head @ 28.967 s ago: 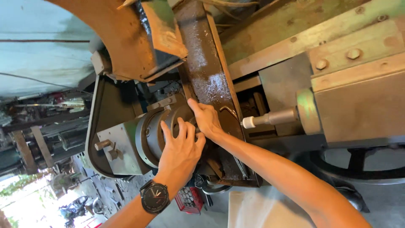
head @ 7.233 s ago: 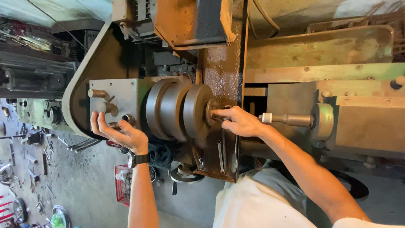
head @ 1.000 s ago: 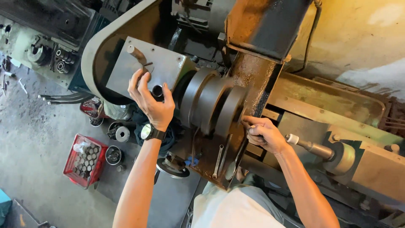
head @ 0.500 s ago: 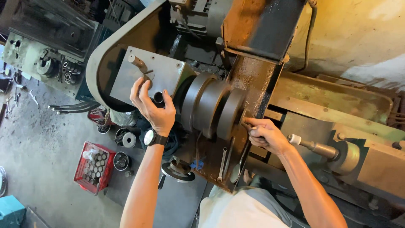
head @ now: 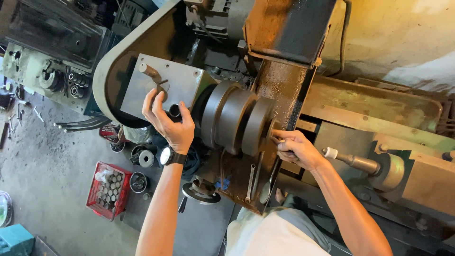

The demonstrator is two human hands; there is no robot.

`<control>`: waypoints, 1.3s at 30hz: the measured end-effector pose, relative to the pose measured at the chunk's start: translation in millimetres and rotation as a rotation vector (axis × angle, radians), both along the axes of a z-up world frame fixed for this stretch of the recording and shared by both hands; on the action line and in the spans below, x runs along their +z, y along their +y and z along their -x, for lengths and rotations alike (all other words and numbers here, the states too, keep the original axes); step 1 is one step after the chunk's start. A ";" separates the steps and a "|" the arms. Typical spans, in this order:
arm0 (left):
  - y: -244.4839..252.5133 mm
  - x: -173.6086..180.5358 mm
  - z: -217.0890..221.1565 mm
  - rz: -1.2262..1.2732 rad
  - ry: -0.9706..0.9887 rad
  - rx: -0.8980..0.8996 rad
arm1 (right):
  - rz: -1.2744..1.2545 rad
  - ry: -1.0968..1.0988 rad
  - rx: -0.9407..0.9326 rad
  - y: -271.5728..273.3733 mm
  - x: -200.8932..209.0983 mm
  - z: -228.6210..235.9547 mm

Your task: The person wipes the lathe machine bed and chuck with a dark cloth, rotates the chuck by hand, works on a small metal part with a hand tool, and wipes small metal components with the cloth before setting them down.

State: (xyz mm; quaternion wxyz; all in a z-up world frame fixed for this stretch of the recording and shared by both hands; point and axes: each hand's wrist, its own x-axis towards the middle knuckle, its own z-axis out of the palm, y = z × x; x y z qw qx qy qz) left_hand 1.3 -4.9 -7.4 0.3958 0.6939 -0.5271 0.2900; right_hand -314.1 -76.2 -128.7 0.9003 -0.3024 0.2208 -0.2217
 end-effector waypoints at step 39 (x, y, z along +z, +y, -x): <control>-1.7 3.7 2.8 -0.001 -0.002 0.008 | -0.040 -0.043 -0.004 -0.1 -16.4 -2.6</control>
